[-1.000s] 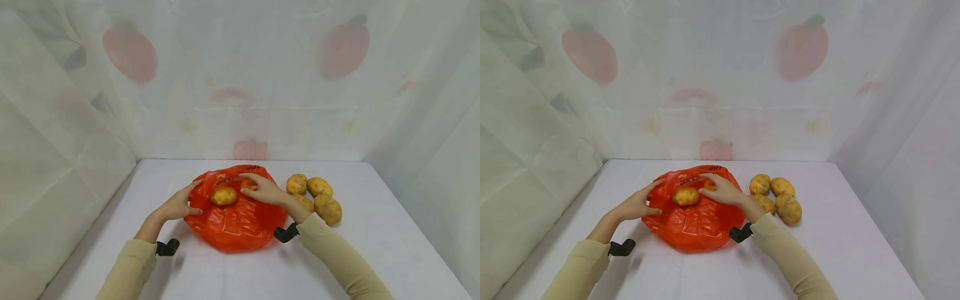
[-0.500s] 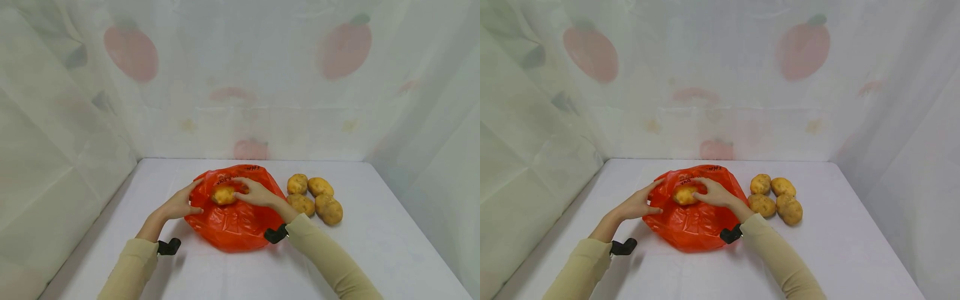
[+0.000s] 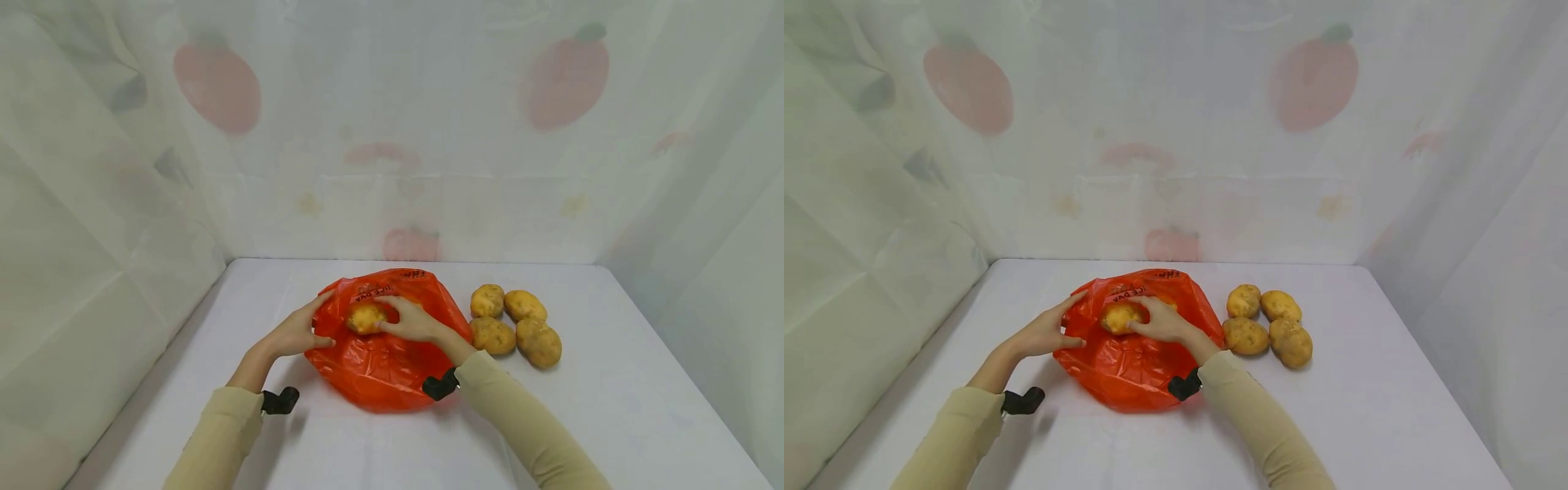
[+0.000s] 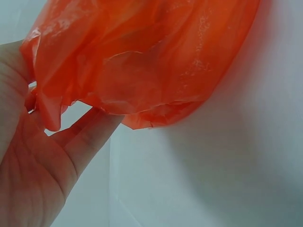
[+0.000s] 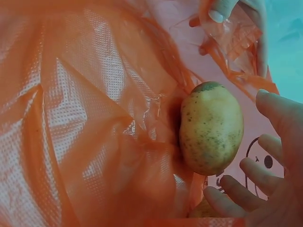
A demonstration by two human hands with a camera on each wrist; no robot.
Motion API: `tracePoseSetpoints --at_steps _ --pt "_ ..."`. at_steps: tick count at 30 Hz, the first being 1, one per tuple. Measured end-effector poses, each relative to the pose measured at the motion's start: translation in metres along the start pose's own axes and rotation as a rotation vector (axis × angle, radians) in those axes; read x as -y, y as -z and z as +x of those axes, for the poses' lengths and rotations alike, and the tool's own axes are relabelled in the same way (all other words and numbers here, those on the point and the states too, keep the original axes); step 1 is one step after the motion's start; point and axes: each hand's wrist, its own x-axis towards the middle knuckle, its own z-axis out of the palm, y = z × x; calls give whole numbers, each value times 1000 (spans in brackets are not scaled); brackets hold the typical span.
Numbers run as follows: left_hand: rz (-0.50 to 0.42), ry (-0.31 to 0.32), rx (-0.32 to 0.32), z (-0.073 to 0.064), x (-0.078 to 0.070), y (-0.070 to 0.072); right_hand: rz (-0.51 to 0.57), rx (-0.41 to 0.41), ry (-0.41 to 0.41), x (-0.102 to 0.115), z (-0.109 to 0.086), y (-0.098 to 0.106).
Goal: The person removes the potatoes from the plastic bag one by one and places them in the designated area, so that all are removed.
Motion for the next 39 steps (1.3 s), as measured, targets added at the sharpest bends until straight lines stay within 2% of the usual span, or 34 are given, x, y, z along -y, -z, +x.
tracePoseSetpoints --at_steps 11,19,26,39 --pt "8 9 2 2 5 -1 18 -4 -57 -1 6 -8" --pt "9 24 -2 2 7 0 4 -12 -31 -1 15 -14" --pt "0 29 2 2 5 0 -23 4 -106 -1 21 -20" --pt "4 51 12 1 4 3 -60 -21 -98 -1 27 -26"
